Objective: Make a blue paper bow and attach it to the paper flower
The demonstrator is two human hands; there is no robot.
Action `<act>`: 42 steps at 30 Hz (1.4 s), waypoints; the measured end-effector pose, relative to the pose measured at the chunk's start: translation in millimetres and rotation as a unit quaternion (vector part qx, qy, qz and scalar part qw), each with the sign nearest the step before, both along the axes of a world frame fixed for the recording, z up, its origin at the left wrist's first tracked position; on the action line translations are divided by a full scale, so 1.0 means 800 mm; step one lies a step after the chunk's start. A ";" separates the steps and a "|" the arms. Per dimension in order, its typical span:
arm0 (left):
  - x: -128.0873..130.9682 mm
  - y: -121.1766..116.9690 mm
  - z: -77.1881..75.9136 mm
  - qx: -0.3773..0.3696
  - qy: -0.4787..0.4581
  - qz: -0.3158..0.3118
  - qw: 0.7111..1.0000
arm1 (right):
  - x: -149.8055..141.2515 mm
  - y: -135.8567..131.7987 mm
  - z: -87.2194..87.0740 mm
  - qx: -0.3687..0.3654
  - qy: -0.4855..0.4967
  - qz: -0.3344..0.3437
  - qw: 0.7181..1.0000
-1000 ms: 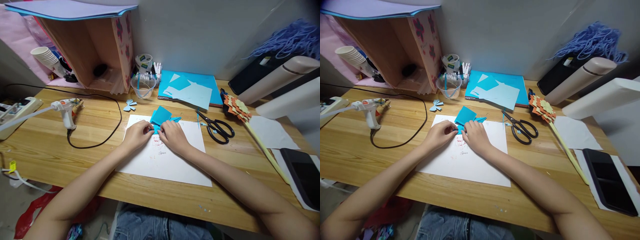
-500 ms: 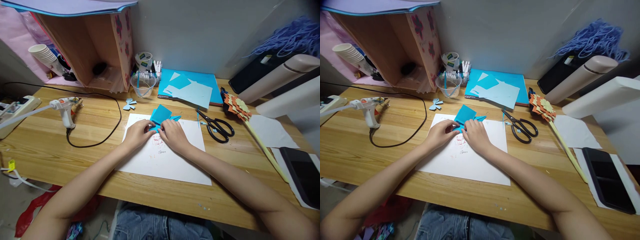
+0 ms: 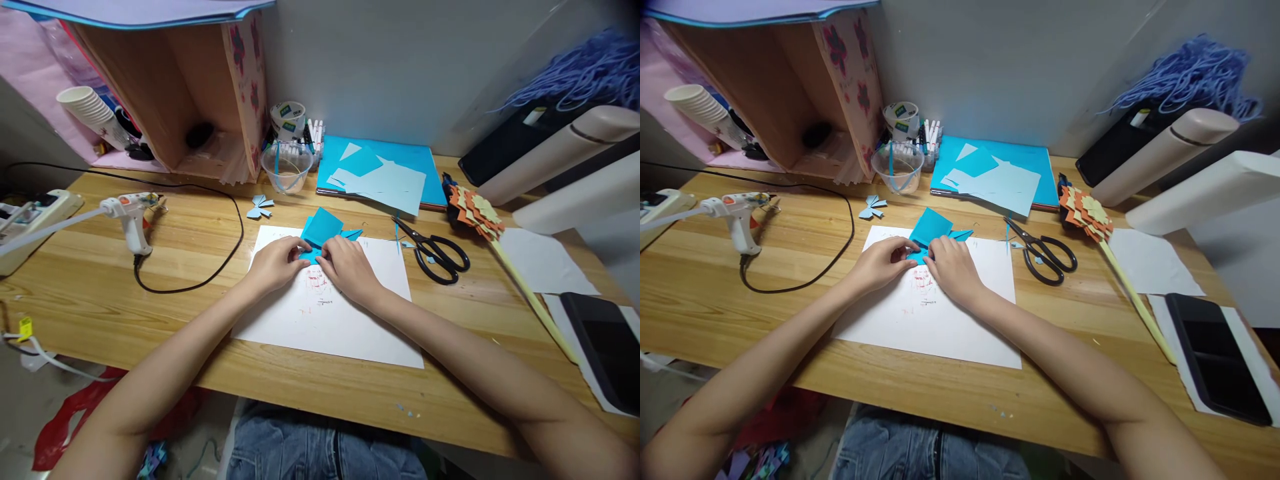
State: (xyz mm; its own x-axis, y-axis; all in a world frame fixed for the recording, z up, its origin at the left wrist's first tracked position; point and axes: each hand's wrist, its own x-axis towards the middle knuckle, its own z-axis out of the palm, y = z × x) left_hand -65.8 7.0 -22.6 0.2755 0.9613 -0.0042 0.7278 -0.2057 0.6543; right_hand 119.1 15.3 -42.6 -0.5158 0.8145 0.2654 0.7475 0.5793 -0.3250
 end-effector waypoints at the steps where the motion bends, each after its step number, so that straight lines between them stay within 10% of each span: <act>1: 0.000 0.000 0.000 0.000 -0.002 -0.001 1.000 | 0.000 0.000 0.000 -0.002 0.007 0.007 1.000; 21: -0.022 0.007 -0.008 -0.041 -0.057 -0.003 0.998 | 0.005 -0.005 0.004 -0.010 0.010 0.044 0.999; 42: -0.026 0.006 -0.010 -0.036 -0.044 -0.011 0.998 | 0.033 0.010 0.006 0.183 -0.047 0.249 0.950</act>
State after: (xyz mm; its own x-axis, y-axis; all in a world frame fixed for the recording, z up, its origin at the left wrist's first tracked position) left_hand -86.6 12.2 -30.7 0.2982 0.9532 -0.0488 0.6630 -0.1701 0.7290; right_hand 145.5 23.1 -37.6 -0.8480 0.3254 0.4183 0.3671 0.9300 0.0206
